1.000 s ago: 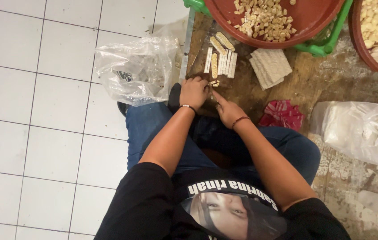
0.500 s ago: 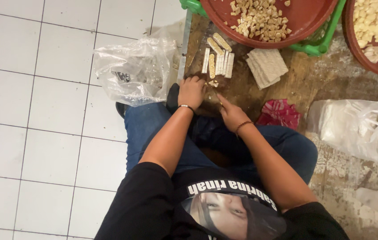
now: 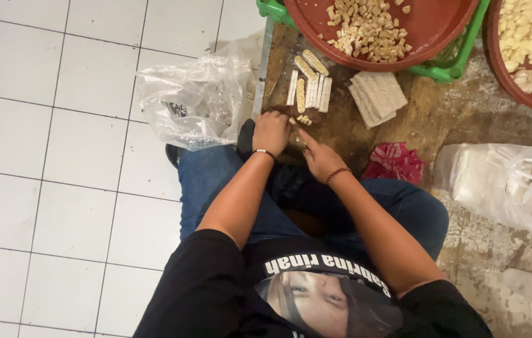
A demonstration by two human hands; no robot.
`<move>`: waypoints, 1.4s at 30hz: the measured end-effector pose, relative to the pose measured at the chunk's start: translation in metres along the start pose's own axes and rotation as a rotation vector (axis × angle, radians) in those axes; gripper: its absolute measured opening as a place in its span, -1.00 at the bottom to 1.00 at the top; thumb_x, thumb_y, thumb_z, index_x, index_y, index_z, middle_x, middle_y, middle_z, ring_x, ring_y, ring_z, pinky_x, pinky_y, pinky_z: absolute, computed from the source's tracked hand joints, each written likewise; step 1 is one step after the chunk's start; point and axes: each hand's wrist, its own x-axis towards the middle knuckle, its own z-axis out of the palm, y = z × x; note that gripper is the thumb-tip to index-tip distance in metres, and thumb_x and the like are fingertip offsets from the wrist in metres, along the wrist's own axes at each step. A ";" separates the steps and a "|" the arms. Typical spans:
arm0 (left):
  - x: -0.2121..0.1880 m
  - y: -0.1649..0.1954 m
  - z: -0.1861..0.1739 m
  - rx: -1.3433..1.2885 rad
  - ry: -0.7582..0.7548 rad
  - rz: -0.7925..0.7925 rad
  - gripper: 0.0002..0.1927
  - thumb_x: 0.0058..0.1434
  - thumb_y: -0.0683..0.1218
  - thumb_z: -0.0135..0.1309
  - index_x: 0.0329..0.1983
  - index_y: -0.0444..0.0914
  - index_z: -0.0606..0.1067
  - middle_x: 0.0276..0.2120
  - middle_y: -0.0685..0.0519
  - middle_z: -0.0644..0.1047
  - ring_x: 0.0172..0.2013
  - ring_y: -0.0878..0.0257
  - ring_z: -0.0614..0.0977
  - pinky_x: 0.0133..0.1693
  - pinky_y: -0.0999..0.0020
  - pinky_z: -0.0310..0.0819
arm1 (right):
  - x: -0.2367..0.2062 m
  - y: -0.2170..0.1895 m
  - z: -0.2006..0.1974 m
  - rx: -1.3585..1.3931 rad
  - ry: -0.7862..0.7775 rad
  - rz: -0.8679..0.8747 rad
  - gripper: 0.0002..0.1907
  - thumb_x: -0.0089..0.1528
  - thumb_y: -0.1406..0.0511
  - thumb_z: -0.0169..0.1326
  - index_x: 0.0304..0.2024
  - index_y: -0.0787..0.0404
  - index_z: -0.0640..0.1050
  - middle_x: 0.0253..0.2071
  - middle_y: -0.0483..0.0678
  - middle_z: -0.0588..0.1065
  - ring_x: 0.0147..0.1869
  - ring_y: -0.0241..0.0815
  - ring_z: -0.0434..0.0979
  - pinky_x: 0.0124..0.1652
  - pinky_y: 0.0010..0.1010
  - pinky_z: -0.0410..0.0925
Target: The person sits on the floor and cuts white stick-shaped food blocks into small pieces with a small knife, placing the cut pieces into a large red tray. They occasionally gather cut pieces in the tray and take new sticks from a stack to continue cutting.
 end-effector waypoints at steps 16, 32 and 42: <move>0.006 0.000 0.008 -0.008 0.080 -0.074 -0.89 0.16 -0.06 0.14 -0.33 -0.17 0.62 -0.26 0.02 0.58 -0.12 0.01 0.57 -0.01 0.06 0.37 | 0.015 0.005 -0.002 -0.011 -0.021 -0.120 -0.31 0.31 0.27 -0.13 0.51 -0.17 0.15 -0.16 0.45 0.52 -0.06 0.46 0.51 0.01 0.13 0.34; 0.004 -0.001 0.007 0.015 0.084 -0.056 -0.88 0.16 -0.04 0.16 -0.31 -0.17 0.59 -0.28 0.01 0.56 -0.13 0.00 0.57 -0.03 0.02 0.36 | 0.005 0.011 -0.007 -0.030 -0.117 -0.022 -0.33 0.32 0.25 -0.14 0.50 -0.18 0.16 -0.13 0.42 0.52 -0.04 0.42 0.53 0.01 0.08 0.37; 0.002 0.004 -0.003 -0.042 0.108 -0.015 -0.75 0.08 -0.01 0.21 -0.22 -0.22 0.59 -0.28 -0.02 0.56 -0.15 -0.03 0.55 -0.06 0.01 0.34 | -0.005 0.014 -0.010 0.023 -0.001 -0.056 -0.33 0.32 0.29 -0.10 0.49 -0.15 0.18 -0.05 0.37 0.53 0.03 0.37 0.53 0.05 0.05 0.36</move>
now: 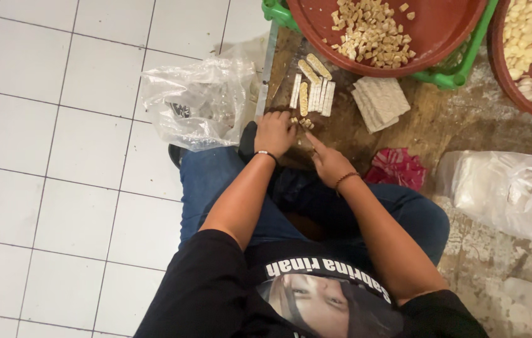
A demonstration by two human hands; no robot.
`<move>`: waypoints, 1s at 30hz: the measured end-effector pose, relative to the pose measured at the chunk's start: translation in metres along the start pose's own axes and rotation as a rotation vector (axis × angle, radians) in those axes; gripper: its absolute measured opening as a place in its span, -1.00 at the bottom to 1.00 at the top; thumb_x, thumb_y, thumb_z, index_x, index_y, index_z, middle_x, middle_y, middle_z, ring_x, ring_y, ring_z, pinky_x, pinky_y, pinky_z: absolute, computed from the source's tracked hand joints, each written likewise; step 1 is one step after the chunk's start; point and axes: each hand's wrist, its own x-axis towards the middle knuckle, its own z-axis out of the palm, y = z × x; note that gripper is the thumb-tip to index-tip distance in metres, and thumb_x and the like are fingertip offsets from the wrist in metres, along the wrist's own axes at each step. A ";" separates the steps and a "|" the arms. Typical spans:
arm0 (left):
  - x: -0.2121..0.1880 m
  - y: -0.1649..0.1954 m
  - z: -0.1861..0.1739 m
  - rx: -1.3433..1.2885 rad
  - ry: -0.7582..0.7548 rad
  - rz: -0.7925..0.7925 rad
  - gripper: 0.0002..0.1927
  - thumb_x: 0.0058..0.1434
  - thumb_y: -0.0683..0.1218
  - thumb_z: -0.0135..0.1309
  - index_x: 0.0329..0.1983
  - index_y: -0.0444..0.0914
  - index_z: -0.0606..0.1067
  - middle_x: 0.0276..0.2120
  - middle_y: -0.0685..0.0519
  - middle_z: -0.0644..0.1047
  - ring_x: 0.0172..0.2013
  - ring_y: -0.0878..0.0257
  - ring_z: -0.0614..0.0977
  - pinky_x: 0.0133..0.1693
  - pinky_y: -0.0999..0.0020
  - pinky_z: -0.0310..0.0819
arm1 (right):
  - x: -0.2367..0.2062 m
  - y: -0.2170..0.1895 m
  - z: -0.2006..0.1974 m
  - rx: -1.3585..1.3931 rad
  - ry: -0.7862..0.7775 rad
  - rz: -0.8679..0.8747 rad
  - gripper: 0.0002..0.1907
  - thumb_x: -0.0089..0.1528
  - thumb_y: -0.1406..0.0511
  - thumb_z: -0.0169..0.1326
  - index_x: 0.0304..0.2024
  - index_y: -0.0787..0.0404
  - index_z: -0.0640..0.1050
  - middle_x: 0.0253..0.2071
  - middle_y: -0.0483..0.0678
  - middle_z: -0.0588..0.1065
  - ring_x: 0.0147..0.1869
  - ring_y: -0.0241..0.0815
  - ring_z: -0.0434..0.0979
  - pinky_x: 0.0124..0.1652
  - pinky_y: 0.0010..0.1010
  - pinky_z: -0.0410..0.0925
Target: The person sits on the floor and cuts white stick-shaped food blocks into small pieces with a small knife, placing the cut pieces into a large red tray. They occasionally gather cut pieces in the tray and take new sticks from a stack to continue cutting.
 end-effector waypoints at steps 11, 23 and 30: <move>0.000 -0.003 0.001 0.063 -0.030 -0.006 -0.86 0.14 -0.04 0.17 -0.30 -0.16 0.63 -0.27 0.01 0.59 -0.14 0.02 0.58 -0.04 0.05 0.34 | 0.007 -0.007 -0.003 -0.032 -0.002 -0.013 -0.32 0.32 0.30 -0.09 0.50 -0.16 0.16 -0.10 0.39 0.53 0.00 0.40 0.52 0.02 0.10 0.34; 0.001 -0.003 0.003 0.086 -0.078 -0.049 -0.86 0.13 -0.04 0.14 -0.33 -0.17 0.63 -0.27 0.02 0.60 -0.14 0.04 0.59 -0.03 0.05 0.33 | 0.025 -0.019 0.007 -0.077 -0.076 0.039 -0.31 0.31 0.27 -0.13 0.51 -0.20 0.14 -0.15 0.37 0.54 -0.06 0.38 0.54 0.01 0.08 0.36; 0.000 -0.004 0.005 0.079 -0.067 -0.051 -0.88 0.13 -0.05 0.15 -0.33 -0.16 0.63 -0.29 0.01 0.59 -0.15 0.02 0.58 -0.03 0.06 0.33 | 0.024 -0.020 0.010 -0.015 -0.076 0.067 -0.32 0.33 0.24 -0.13 0.51 -0.20 0.14 -0.07 0.39 0.53 0.02 0.38 0.53 0.07 0.05 0.35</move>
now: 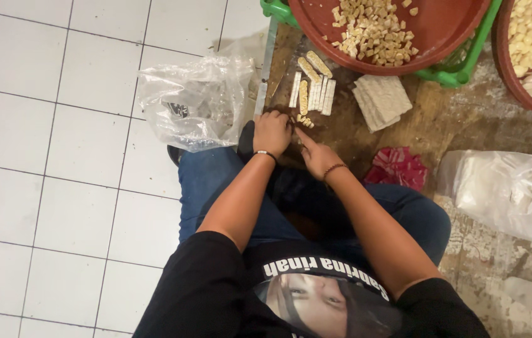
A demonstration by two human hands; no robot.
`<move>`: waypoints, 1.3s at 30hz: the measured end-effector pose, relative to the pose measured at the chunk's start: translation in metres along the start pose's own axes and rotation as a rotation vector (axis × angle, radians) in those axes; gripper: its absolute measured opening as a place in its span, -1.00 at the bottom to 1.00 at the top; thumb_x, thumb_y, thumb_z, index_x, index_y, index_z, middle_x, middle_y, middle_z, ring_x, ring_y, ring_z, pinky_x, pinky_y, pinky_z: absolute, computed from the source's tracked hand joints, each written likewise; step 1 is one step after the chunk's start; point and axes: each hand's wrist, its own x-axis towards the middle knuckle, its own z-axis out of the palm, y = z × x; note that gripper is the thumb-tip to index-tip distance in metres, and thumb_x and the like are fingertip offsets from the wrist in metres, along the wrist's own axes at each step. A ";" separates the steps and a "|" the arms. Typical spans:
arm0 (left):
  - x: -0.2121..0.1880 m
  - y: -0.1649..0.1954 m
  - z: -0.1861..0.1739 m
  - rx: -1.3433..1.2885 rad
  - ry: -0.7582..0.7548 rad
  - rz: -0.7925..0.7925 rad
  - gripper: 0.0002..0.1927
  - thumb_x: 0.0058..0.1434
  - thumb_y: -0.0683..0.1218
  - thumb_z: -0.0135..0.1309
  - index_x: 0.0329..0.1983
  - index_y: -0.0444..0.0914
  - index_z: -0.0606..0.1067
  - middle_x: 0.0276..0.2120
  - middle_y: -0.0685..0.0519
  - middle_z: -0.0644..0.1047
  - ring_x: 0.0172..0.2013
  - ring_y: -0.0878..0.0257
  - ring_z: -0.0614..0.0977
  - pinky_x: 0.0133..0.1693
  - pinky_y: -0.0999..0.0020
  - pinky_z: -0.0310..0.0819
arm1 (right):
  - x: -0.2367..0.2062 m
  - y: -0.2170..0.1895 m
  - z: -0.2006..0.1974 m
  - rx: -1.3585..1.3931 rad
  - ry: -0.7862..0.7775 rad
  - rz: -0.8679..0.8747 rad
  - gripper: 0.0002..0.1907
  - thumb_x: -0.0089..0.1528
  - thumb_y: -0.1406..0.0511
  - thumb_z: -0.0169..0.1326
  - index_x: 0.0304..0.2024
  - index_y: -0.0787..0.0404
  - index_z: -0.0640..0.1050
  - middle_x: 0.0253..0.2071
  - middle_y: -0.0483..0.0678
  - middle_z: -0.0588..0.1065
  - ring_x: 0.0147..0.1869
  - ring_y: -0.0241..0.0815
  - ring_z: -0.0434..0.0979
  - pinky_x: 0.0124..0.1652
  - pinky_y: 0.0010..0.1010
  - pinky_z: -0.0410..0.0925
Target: The person sits on the floor and cuts white stick-shaped food blocks into small pieces with a small knife, placing the cut pieces into a large red tray. They occasionally gather cut pieces in the tray and take new sticks from a stack to continue cutting.
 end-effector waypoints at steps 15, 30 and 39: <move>-0.001 0.001 0.000 -0.034 0.064 0.043 -0.89 0.19 -0.05 0.16 -0.34 -0.18 0.58 -0.31 0.00 0.57 -0.15 0.00 0.57 -0.03 0.04 0.34 | -0.021 0.016 0.004 -0.006 0.034 0.005 -0.37 0.35 0.24 -0.10 0.49 -0.18 0.20 -0.02 0.40 0.52 0.06 0.39 0.53 0.09 0.03 0.36; 0.000 0.001 -0.008 -0.022 0.045 0.036 -0.87 0.12 -0.08 0.15 -0.31 -0.17 0.63 -0.30 -0.01 0.59 -0.16 -0.02 0.58 -0.06 0.02 0.36 | -0.015 0.002 -0.004 -0.027 0.102 -0.069 -0.32 0.32 0.30 -0.09 0.50 -0.16 0.16 -0.09 0.40 0.52 0.01 0.40 0.51 0.02 0.08 0.34; 0.002 -0.001 -0.003 -0.007 0.024 0.018 -0.89 0.14 -0.07 0.14 -0.39 -0.17 0.62 -0.32 -0.01 0.59 -0.18 -0.01 0.60 -0.08 0.02 0.39 | -0.001 -0.006 0.000 -0.055 0.030 -0.014 -0.34 0.34 0.26 -0.13 0.51 -0.20 0.14 -0.10 0.39 0.54 -0.02 0.39 0.53 0.03 0.09 0.34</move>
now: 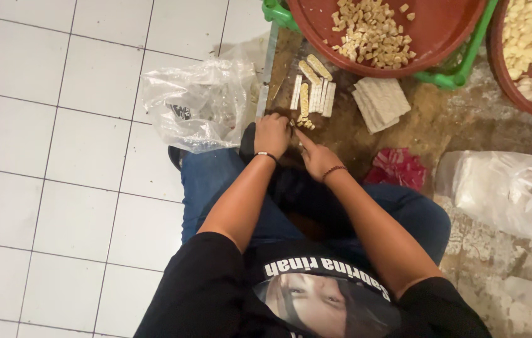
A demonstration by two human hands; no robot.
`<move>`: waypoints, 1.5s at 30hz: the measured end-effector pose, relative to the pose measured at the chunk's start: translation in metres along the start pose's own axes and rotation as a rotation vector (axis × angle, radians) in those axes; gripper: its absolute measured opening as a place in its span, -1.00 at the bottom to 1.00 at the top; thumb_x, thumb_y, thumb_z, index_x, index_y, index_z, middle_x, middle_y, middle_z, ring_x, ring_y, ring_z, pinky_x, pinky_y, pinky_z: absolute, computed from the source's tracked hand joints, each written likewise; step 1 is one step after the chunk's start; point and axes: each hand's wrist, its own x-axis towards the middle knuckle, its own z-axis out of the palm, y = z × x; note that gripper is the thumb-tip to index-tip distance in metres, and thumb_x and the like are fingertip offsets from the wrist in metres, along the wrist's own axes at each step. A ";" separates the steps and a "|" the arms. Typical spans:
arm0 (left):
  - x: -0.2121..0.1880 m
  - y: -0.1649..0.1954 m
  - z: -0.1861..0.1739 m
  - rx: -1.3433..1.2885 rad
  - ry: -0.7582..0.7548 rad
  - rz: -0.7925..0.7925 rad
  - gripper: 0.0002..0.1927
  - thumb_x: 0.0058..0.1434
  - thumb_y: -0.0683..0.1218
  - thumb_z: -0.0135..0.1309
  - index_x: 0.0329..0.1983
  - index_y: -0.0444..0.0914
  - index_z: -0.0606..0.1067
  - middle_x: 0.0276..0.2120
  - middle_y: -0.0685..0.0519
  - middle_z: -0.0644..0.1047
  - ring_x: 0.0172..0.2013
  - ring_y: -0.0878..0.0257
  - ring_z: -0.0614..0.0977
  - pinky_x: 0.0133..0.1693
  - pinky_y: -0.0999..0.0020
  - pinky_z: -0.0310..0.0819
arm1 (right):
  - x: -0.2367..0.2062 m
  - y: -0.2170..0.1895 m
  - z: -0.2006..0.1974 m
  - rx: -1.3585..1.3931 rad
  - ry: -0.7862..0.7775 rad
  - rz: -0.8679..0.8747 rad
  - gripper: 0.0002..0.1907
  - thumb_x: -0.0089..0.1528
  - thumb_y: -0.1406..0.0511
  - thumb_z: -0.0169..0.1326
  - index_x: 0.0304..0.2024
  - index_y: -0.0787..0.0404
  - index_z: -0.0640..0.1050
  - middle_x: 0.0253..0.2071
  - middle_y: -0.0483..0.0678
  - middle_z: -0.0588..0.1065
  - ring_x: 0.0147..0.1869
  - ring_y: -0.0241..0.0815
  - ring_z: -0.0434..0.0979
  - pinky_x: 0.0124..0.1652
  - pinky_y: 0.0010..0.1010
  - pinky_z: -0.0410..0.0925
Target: The person sits on the floor and cuts white stick-shaped food blocks into small pieces with a small knife, placing the cut pieces into a large red tray. They occasionally gather cut pieces in the tray and take new sticks from a stack to continue cutting.
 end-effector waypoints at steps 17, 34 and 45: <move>-0.002 0.002 -0.001 -0.014 0.024 -0.013 -0.90 0.11 -0.05 0.18 -0.38 -0.17 0.61 -0.34 -0.03 0.58 -0.22 -0.04 0.59 -0.10 0.01 0.37 | -0.010 0.004 0.008 0.129 0.011 -0.030 -0.35 0.32 0.25 -0.12 0.49 -0.13 0.15 0.07 0.35 0.51 0.11 0.37 0.50 0.11 0.00 0.34; -0.008 -0.004 -0.013 -0.087 0.028 -0.035 -0.76 0.05 -0.02 0.25 -0.24 -0.21 0.63 -0.28 -0.06 0.60 -0.15 -0.09 0.59 -0.08 0.02 0.41 | -0.023 0.012 -0.006 0.078 0.073 -0.036 -0.32 0.33 0.29 -0.06 0.50 -0.19 0.17 -0.11 0.39 0.53 -0.01 0.39 0.52 0.01 0.07 0.35; -0.005 -0.006 -0.004 0.019 -0.019 -0.014 -0.85 0.13 -0.03 0.16 -0.31 -0.15 0.66 -0.29 0.00 0.62 -0.15 -0.02 0.60 -0.06 0.04 0.40 | -0.009 0.002 0.004 0.006 0.017 -0.014 -0.33 0.33 0.24 -0.11 0.50 -0.25 0.14 -0.07 0.36 0.54 0.00 0.37 0.54 0.05 0.05 0.36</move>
